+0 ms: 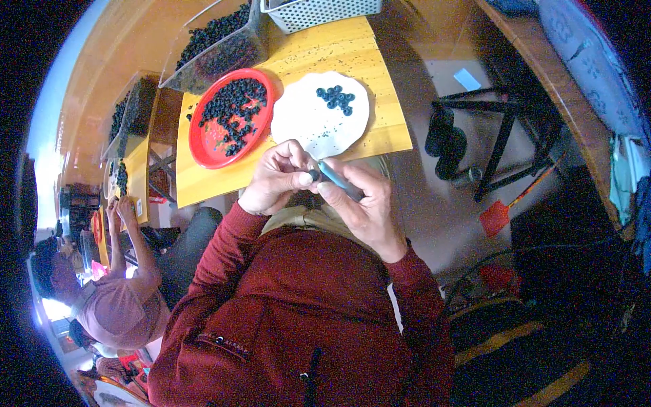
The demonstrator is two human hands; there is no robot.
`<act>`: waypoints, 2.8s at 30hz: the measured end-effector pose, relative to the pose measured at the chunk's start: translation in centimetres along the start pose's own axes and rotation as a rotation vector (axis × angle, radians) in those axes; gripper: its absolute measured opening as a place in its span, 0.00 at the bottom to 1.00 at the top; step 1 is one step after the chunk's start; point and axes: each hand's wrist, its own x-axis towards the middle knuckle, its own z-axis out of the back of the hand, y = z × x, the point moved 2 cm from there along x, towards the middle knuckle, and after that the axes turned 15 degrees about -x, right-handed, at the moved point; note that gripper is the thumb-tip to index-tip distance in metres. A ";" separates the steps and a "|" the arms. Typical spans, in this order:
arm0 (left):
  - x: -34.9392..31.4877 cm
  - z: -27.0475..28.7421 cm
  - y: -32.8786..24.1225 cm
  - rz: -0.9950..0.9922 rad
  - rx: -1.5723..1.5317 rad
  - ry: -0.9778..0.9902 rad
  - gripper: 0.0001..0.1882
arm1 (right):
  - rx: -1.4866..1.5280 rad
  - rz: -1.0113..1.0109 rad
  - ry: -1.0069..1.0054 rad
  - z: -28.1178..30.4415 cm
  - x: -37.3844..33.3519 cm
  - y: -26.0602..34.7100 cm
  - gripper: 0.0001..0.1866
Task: The person sorts blueberries by hand, removing stems or damaged fruit from a tray into a plastic container.
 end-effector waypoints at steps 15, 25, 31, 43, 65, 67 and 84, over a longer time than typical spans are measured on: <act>-2.4 0.4 -0.1 0.180 -0.048 0.009 0.13 | 0.479 -0.252 0.300 -1.8 0.2 -0.1 0.08; -3.4 6.1 -8.9 -0.260 0.938 -0.401 0.06 | 0.158 -0.407 0.066 -1.9 -2.6 -5.1 0.08; -3.8 7.4 -11.3 -0.359 1.588 -0.535 0.09 | 0.224 -0.480 0.022 -1.9 -4.2 -6.3 0.08; 2.8 4.3 -7.2 -0.434 1.819 -0.226 0.09 | 0.266 -0.563 -0.088 -0.2 -6.9 -7.7 0.06; 0.1 5.5 -8.9 -0.498 1.689 -0.309 0.09 | 0.322 -0.610 -0.109 0.3 -9.3 -8.7 0.07; -0.2 4.8 -7.4 -0.521 1.725 -0.236 0.09 | 0.268 -0.585 -0.107 -0.2 -8.6 -8.5 0.08; 0.3 0.7 0.8 -0.563 1.573 -0.043 0.09 | 0.057 -0.459 -0.132 -1.5 -5.0 -7.2 0.09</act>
